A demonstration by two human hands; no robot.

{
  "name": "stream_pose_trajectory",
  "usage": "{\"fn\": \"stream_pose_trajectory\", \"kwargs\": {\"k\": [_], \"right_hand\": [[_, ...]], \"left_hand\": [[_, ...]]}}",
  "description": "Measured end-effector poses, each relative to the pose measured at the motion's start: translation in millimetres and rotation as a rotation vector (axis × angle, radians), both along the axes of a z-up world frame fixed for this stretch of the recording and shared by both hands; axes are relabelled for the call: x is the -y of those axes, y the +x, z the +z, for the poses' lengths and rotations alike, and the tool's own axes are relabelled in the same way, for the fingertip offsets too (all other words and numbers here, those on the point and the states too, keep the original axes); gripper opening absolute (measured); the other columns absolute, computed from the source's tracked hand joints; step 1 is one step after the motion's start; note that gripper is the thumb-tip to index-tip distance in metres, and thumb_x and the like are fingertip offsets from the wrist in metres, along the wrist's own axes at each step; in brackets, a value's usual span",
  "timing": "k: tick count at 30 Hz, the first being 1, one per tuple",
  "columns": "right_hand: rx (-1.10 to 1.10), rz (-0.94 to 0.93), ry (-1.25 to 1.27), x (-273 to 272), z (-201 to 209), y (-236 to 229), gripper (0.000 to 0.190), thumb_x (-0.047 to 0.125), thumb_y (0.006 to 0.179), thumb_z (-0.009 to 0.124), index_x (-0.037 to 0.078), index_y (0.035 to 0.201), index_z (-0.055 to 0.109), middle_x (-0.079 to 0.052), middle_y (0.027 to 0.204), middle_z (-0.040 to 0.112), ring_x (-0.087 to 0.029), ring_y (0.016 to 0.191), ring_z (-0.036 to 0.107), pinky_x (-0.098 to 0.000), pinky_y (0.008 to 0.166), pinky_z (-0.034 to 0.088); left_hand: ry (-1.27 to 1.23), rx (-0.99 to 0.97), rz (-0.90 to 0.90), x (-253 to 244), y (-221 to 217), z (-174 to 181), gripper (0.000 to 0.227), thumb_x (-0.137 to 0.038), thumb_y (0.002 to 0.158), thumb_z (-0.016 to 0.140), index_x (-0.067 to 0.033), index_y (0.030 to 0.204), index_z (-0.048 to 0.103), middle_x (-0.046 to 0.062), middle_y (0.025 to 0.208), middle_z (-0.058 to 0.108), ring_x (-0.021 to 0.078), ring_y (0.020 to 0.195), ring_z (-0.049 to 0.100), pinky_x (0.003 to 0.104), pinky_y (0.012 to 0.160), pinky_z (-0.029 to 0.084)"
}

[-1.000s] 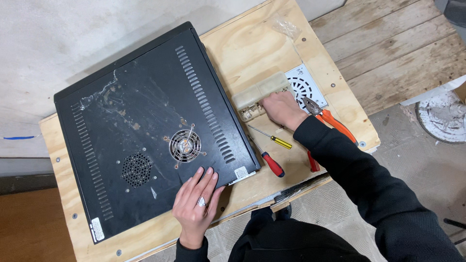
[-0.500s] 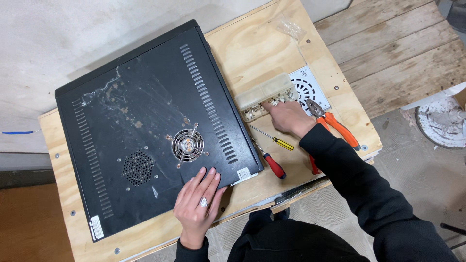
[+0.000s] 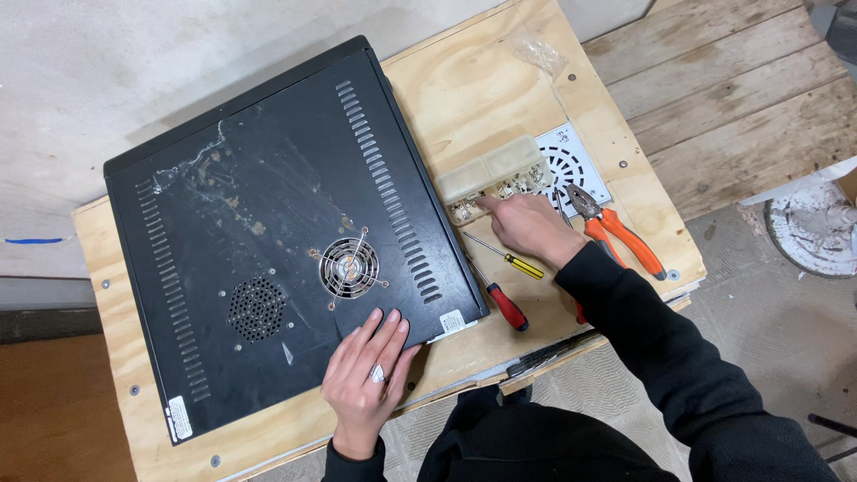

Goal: The person secures the back panel of a desktop computer case by inserting and tightening screws with a screwdriver. They repeatedly select screws from a small container and fasten them into the rear mounting holes.

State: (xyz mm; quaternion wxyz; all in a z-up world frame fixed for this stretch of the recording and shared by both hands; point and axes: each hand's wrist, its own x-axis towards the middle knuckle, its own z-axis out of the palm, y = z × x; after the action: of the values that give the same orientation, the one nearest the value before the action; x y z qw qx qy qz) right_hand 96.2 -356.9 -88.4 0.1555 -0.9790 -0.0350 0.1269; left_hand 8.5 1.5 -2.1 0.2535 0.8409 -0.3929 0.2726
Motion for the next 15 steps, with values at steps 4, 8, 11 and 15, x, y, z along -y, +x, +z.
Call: {"fn": "stream_pose_trajectory", "kwargs": {"k": [4,8,11,15], "right_hand": [[-0.043,0.013,-0.019,-6.5,-0.9,1.5,0.062,0.011,0.104,0.044,0.014,0.165,0.057,-0.019,0.075,0.076,-0.043,0.075,0.076,-0.0568,0.075,0.06],[-0.055,0.027,-0.053,-8.0,-9.8,3.8,0.063,0.01,0.103,0.047,0.013,0.165,0.053,-0.024,0.086,0.081,-0.046,0.078,0.078,-0.0576,0.069,0.059],[-0.071,0.037,-0.06,-9.0,-16.1,3.6,0.065,0.008,0.102,0.048,0.012,0.167,0.049,-0.021,0.084,0.08,-0.045,0.076,0.077,-0.0573,0.067,0.058],[-0.05,0.012,-0.029,-8.7,-17.7,0.8,0.06,0.008,0.102,0.045,0.013,0.161,0.056,-0.027,0.09,0.081,-0.052,0.079,0.077,-0.0627,0.069,0.057]], "left_hand": [[-0.001,-0.01,-0.004,-0.3,-0.5,1.4,0.033,-0.019,0.101,0.093,-0.0088,0.13,0.083,0.007,0.134,0.083,0.0291,0.129,0.08,0.039,0.103,0.065],[-0.004,-0.005,-0.01,0.0,0.9,1.8,0.033,-0.019,0.1,0.093,-0.0083,0.13,0.083,0.007,0.134,0.083,0.0297,0.129,0.08,0.039,0.102,0.066],[-0.001,-0.008,-0.009,-0.8,0.3,0.3,0.034,-0.02,0.1,0.093,-0.0089,0.131,0.082,0.007,0.135,0.083,0.0292,0.129,0.08,0.039,0.103,0.066],[-0.001,-0.006,-0.005,0.1,1.1,1.1,0.033,-0.019,0.1,0.094,-0.0095,0.13,0.083,0.007,0.134,0.083,0.0291,0.127,0.081,0.039,0.102,0.066]]}}
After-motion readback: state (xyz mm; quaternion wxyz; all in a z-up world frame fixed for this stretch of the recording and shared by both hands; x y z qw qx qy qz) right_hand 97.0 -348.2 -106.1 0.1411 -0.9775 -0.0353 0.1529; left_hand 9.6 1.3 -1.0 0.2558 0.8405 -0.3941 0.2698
